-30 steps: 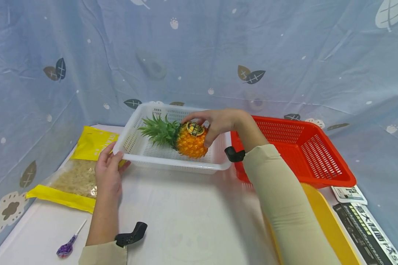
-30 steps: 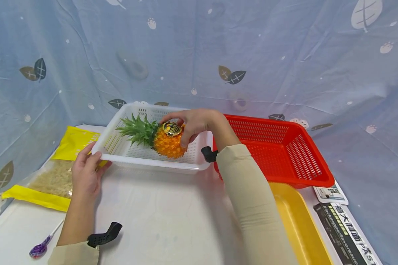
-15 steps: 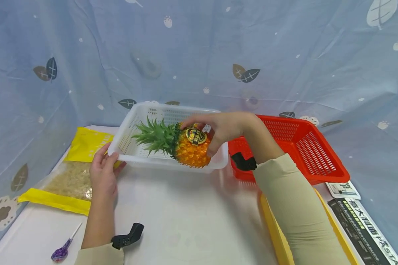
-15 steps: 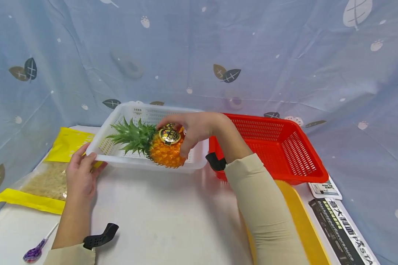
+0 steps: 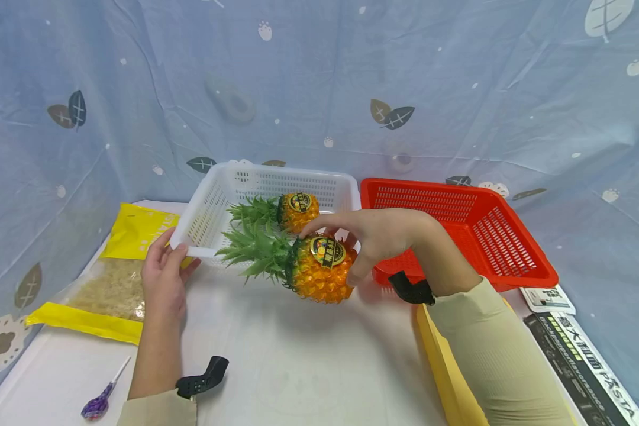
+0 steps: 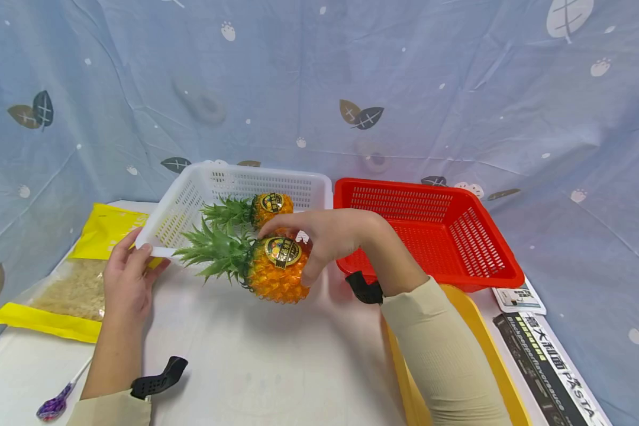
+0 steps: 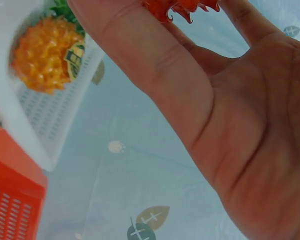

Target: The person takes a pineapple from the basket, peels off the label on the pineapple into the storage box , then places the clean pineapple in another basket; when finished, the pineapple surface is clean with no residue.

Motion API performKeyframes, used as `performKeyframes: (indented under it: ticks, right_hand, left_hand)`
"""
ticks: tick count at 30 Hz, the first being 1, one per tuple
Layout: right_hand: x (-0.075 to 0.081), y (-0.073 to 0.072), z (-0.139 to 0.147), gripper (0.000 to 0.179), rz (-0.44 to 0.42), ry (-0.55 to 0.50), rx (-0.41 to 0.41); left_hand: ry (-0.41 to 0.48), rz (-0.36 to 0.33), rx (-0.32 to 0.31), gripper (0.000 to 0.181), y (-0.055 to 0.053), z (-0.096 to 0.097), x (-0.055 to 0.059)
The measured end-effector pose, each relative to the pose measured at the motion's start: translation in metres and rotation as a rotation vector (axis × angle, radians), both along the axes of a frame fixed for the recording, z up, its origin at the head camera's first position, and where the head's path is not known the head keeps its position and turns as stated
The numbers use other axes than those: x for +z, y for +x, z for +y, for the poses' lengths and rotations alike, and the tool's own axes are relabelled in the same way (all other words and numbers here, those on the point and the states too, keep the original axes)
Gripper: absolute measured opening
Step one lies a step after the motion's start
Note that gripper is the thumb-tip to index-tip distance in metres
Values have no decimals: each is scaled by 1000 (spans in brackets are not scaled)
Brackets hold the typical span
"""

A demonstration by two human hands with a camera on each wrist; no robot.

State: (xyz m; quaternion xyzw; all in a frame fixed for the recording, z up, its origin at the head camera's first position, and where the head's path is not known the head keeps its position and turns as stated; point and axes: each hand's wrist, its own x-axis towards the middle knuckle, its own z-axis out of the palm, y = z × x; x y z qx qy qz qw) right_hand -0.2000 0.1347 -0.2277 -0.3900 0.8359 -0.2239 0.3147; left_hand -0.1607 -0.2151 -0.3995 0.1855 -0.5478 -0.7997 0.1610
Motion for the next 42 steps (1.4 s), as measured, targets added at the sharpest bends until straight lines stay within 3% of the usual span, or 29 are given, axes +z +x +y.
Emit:
performKeyframes:
  ticks: [5,10,14,27,42]
  right_hand:
    - [-7,14,5,85,-28,-25,-32]
    - [-15,28,7,87,-149,-11,-92]
    - [-26,33,9,87,-194,-22,-75]
    - [-66,39,16,83,-159,-29,-4]
    - [-88,39,22,89,-22,37,4]
  left_hand:
    - [-16,2,-8,48,1,0,0]
    - [-36,-7,-14,49,2,0,-1]
    - [-36,-4,-13,48,2,0,-2]
    - [-52,5,-25,50,3,-1,-3]
    - [-52,-1,-13,49,2,0,0]
